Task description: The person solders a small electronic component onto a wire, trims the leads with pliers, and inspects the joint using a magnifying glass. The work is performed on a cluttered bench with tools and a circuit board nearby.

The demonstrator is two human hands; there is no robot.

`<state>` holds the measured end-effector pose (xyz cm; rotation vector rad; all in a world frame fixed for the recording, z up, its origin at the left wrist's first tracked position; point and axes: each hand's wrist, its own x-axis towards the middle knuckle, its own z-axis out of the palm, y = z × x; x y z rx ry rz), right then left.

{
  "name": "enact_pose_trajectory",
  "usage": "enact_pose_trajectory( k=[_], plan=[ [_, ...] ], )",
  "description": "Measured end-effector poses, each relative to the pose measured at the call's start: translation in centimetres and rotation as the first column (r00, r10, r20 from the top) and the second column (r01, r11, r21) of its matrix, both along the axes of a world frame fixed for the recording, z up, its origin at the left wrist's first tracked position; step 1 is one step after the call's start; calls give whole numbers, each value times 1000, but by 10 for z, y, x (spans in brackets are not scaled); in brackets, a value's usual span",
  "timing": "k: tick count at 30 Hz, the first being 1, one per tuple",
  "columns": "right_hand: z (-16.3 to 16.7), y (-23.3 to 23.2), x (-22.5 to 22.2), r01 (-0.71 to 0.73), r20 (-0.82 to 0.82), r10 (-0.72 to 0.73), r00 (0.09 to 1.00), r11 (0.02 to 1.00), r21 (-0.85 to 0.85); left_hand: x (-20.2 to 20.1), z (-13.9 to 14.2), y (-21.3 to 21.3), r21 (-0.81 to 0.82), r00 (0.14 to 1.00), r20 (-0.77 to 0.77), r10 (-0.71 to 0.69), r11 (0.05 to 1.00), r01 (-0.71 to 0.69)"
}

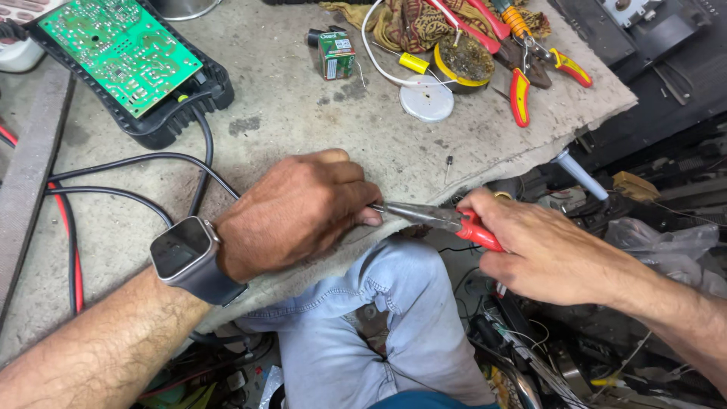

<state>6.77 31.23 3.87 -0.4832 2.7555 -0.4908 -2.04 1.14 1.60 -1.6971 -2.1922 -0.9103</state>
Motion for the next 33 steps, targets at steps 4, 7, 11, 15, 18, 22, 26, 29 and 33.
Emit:
enact_pose_trajectory(
  k=[4, 7, 11, 15, 18, 22, 26, 29, 33],
  plan=[
    [2, 2, 17, 126, -238, -76, 968, 971, 204, 1, 1, -4, -12, 992, 124, 19, 1000, -18],
    [1, -5, 25, 259, -260, -194, 946, 933, 248, -2, 3, -6, 17, 989, 151, -5, 1000, 3],
    [-3, -19, 31, 178, -490, -67, 869, 967, 184, -4, 1, -8, 15, 989, 144, -9, 1000, 7],
    [-3, -27, 31, 149, -686, 44, 727, 964, 221, -5, -4, -11, 30, 980, 197, -13, 1000, 7],
    [-3, -32, 28, 171, -784, 75, 617, 959, 226, -7, -4, -11, 41, 967, 252, -28, 999, 18],
    [-1, -37, 26, 150, -805, 102, 584, 961, 231, -9, -1, -12, 43, 956, 292, -40, 999, 29],
    [-1, -39, 22, 146, -806, 92, 585, 965, 216, -9, -3, -13, 17, 953, 301, -25, 1000, 22],
    [1, -39, 20, 164, -804, 95, 588, 958, 233, -10, -5, -12, 55, 958, 283, -44, 998, 30],
    [2, -40, 19, 178, -807, 120, 579, 947, 268, -10, -8, -12, 59, 959, 280, -43, 998, 28]
  ],
)
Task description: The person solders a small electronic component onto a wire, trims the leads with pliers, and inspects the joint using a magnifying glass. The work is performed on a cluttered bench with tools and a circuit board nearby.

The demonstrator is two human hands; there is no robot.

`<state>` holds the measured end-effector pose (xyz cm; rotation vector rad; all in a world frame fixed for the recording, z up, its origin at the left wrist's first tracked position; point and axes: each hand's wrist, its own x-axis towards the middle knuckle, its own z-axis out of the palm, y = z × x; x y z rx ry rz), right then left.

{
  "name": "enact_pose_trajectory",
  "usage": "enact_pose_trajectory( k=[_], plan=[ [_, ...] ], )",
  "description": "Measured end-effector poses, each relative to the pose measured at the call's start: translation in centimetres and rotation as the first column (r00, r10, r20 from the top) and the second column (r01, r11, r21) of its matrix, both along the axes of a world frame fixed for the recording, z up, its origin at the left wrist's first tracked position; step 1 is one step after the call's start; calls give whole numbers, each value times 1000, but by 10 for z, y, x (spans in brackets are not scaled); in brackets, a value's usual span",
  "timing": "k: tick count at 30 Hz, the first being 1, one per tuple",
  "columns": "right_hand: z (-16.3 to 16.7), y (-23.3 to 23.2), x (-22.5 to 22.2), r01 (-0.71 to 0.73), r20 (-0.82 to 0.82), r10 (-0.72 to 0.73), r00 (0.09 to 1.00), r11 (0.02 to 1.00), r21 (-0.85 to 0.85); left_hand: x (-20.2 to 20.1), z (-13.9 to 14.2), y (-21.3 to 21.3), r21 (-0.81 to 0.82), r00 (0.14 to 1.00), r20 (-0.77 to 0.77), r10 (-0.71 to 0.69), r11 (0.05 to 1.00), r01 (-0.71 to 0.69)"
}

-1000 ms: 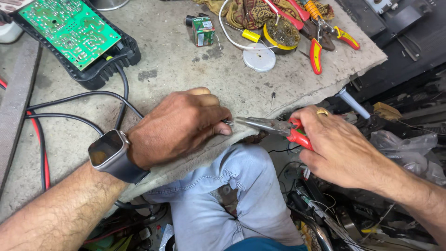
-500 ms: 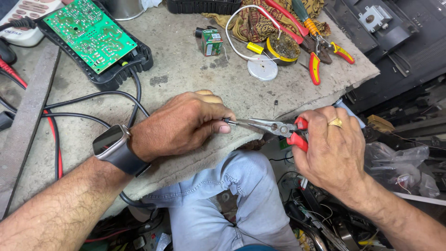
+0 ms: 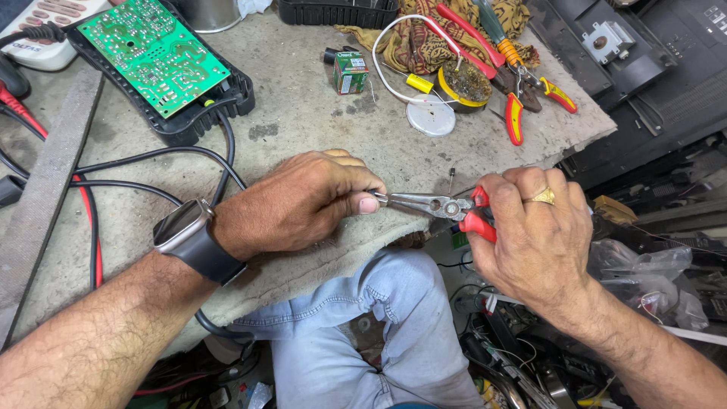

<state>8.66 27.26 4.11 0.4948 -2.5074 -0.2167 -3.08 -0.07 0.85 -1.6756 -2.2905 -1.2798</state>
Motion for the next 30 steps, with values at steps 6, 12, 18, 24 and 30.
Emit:
enact_pose_trajectory(
  k=[6, 12, 18, 24, 30],
  plan=[
    [0, -3, -2, 3, -21, -2, 1000, 999, 40, 0, -2, 1, -23, 1000, -3, 17, 1000, -18],
    [-1, -3, -1, -13, -41, 16, 999, 997, 70, 1, -1, 2, -40, 1000, -9, 23, 999, -23],
    [-7, 1, -4, 0, -105, 18, 994, 986, 165, 2, 0, 0, -68, 999, 26, 26, 997, -25],
    [0, -2, -17, -25, -175, 64, 983, 976, 216, 7, 4, 2, -34, 999, -7, 33, 999, -33],
    [-4, -2, -29, -130, -277, 171, 945, 978, 161, 12, 9, 5, -132, 996, -15, 91, 987, -92]
  ],
)
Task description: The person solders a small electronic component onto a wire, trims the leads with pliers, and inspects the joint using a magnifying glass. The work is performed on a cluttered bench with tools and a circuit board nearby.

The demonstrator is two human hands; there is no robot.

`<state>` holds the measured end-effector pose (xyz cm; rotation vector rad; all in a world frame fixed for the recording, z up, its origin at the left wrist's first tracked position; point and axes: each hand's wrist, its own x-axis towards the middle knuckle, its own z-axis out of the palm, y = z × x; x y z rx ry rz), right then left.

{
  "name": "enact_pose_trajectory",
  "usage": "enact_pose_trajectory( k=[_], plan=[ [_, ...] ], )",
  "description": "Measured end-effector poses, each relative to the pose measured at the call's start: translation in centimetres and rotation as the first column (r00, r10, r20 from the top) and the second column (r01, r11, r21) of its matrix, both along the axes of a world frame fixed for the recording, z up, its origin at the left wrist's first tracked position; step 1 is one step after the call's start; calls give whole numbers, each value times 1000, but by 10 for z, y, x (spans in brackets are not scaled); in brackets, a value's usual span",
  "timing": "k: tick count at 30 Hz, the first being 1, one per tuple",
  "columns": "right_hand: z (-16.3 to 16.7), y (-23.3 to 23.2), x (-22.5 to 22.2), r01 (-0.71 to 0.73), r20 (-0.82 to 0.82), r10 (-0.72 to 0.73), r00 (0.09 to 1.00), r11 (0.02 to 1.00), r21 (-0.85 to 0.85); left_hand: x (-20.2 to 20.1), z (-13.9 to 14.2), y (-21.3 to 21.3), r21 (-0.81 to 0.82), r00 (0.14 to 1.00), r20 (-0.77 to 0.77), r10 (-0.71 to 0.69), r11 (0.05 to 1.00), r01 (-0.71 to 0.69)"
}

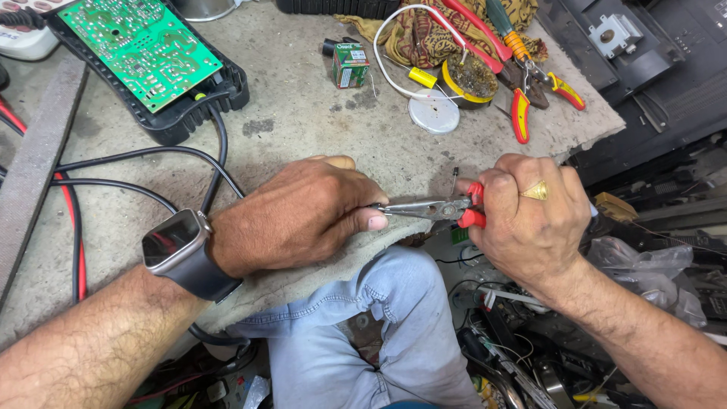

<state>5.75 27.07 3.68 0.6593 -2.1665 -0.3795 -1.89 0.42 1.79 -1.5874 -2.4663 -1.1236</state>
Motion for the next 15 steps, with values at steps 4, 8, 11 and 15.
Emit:
enact_pose_trajectory(
  k=[4, 8, 11, 15],
  plan=[
    [-11, 11, -6, 43, 91, -44, 995, 999, 15, 3, -2, 5, 17, 997, -73, 18, 1000, -17],
    [-15, 22, -8, 22, 111, -25, 993, 999, 26, 3, -3, 4, 79, 994, -110, -11, 997, 20],
    [-13, 25, -11, 21, 149, -21, 989, 1000, 1, 1, -2, 4, 118, 983, -185, -23, 992, 46],
    [-19, 22, -13, 0, 229, 20, 973, 996, -86, 2, -5, 3, 137, 984, -177, -24, 989, 49]
  ],
)
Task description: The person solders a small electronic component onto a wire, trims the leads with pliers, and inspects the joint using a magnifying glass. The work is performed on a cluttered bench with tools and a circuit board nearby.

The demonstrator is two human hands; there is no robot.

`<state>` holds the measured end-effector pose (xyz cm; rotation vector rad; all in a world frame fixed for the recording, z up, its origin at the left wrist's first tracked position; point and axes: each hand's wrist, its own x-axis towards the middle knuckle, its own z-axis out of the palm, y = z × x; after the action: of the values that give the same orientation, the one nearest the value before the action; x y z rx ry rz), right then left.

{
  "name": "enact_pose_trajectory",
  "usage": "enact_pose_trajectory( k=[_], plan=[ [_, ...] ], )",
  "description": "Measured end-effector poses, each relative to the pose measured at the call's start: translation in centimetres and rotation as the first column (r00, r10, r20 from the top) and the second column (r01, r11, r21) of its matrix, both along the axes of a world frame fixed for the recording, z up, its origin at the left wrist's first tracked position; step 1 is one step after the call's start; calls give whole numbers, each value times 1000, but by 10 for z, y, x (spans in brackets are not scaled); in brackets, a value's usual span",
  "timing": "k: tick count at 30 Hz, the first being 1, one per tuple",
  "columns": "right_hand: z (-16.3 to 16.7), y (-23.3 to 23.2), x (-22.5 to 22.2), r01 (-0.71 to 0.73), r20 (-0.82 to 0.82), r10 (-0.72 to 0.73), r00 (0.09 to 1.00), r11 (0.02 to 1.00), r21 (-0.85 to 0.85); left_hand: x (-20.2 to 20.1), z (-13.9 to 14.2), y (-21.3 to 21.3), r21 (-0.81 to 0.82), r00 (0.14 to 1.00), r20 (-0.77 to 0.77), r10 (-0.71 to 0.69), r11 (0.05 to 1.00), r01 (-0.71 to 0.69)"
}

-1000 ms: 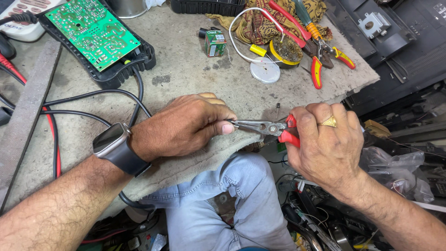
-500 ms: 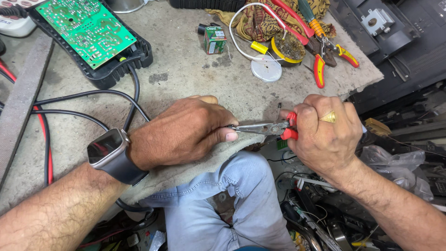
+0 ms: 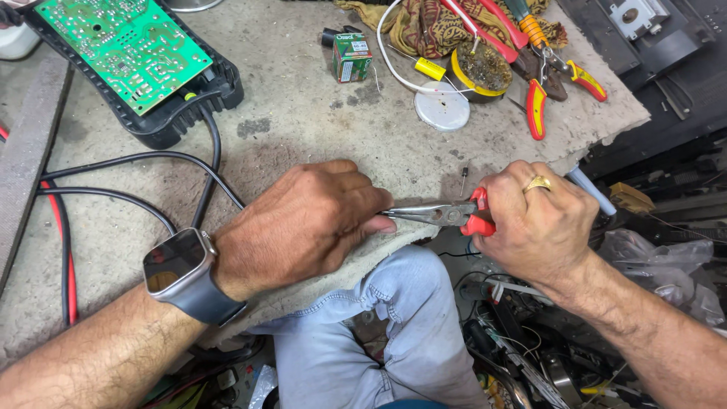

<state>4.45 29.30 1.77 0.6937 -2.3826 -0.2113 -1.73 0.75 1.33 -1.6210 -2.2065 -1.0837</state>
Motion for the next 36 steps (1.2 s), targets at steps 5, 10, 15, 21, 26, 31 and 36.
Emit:
enact_pose_trajectory(
  k=[5, 10, 15, 21, 26, 31, 36],
  plan=[
    [-4, 0, 0, 2, 84, 4, 996, 998, -68, 0, -1, -1, 26, 1000, 9, -7, 1000, 7],
    [-4, -1, 4, 83, 208, -63, 976, 993, -89, -1, -1, -1, -6, 1000, 16, -14, 1000, 14],
    [-4, -2, 6, 134, 352, -78, 933, 981, -139, 0, -1, -1, 3, 1000, -20, -1, 1000, 1],
    [-1, -6, 8, 212, 552, -71, 831, 958, -194, 0, -1, 0, -22, 999, -36, 4, 1000, -5],
    [14, -13, 7, 402, 782, -170, 600, 909, -111, 1, -3, -1, -39, 1000, -27, 13, 999, -14],
    [26, -20, 12, 444, 804, -219, 553, 894, -62, 0, 0, -1, -54, 999, -32, 14, 998, -15],
    [37, 3, 30, 330, 630, -238, 739, 943, -31, 0, 4, 1, -63, 999, 50, -5, 998, 8]
  ],
)
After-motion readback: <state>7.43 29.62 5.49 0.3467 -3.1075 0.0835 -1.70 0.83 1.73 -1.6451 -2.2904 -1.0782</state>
